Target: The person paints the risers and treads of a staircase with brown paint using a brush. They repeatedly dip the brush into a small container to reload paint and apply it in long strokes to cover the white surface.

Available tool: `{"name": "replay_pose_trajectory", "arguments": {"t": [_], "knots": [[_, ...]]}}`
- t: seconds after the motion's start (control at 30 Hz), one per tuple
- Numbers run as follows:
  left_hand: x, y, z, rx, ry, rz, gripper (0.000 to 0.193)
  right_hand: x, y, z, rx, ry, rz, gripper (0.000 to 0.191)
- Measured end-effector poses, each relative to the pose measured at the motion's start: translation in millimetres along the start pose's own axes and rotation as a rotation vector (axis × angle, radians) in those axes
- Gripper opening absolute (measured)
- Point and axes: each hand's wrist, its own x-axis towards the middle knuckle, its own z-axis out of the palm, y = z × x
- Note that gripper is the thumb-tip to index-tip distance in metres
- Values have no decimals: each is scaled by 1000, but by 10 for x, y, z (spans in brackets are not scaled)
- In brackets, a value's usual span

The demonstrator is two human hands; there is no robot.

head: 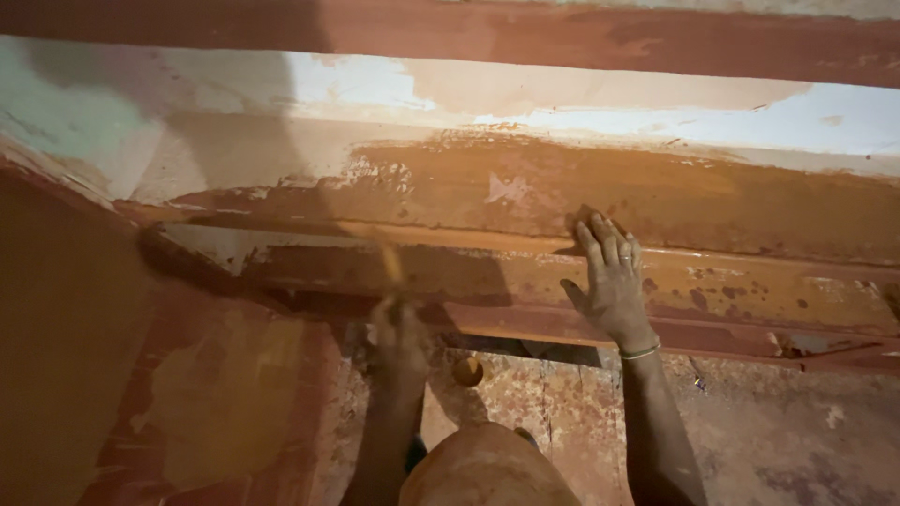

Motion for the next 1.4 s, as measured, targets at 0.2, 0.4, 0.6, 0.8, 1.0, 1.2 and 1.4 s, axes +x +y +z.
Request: {"name": "replay_pose_trajectory", "arguments": {"t": [0.2,0.4,0.6,0.8,1.0,1.2,1.4], "knots": [[-374,38,588,-487,-560,-319,26,-19,15,1,12,6,-8,101],[-378,57,653,-525,-636,-546,33,-24,51,56,2,17,-17,102],[-58,260,304,-559,17,-572,38,-39,44,67,-18,-9,16,102],[142,163,63,-724,470,-301,40,-39,27,46,2,-4,13,102],[110,9,34,-137,213,-225,44,-25,7,39,-2,-12,25,102],[-273,-114,488,-104,-520,-477,31,-27,25,38,2,16,-11,100],[-360,-9,638,-523,-545,-475,39,-24,42,50,9,16,-12,101]]}}
